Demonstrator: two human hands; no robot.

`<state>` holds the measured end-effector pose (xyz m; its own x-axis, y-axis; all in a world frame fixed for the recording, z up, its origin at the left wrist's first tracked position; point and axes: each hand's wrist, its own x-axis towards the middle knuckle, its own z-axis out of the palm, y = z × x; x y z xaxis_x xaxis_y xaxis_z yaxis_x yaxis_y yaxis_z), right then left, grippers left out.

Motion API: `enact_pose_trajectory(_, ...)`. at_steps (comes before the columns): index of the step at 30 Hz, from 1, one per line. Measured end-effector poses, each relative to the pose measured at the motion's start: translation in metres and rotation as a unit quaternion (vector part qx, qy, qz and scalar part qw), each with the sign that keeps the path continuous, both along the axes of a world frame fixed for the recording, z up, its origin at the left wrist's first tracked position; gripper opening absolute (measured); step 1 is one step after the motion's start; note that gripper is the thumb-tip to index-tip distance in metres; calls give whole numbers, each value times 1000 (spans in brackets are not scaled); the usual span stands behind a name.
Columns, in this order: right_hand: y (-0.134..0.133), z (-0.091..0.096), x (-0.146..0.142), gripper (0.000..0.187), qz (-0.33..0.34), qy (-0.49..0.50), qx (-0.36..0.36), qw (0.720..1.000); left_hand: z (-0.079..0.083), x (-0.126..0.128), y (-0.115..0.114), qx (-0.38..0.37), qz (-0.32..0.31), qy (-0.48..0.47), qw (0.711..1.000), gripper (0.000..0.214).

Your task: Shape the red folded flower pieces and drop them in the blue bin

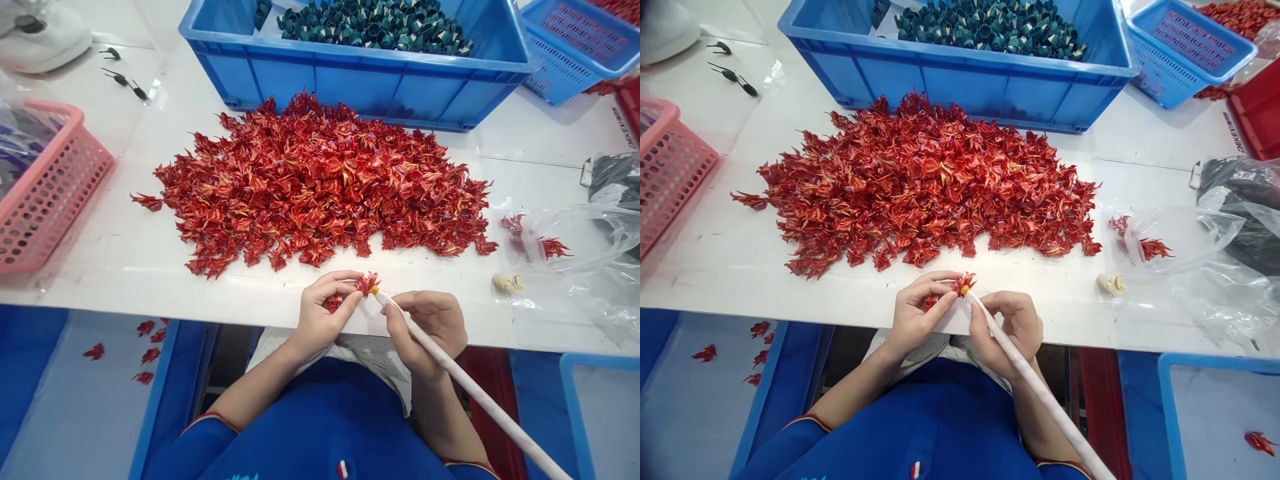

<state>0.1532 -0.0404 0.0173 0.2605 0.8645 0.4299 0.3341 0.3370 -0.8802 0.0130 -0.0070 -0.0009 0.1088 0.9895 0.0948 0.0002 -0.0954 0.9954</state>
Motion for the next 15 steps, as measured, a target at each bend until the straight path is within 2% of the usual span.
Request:
enact_pose_trajectory(3, 8, -1, 3, 23, 19, -84, 30, 996, -1, 1, -1, 12, 0, 6, 1000, 11)
enact_pose_trajectory(6, 16, 2, 4, 22, 60, -189, 67, 978, -1, 1, -1, 15, -2, 16, 1000, 11)
enact_pose_trajectory(8, 18, 6, 4, 21, 87, -232, 64, 967, 0, 1, -1, 8, -5, 26, 1000, 11)
enact_pose_trajectory(15, 13, 6, 5, 21, 88, -192, 13, 977, 2, 1, -2, -7, -7, 30, 999, 12)
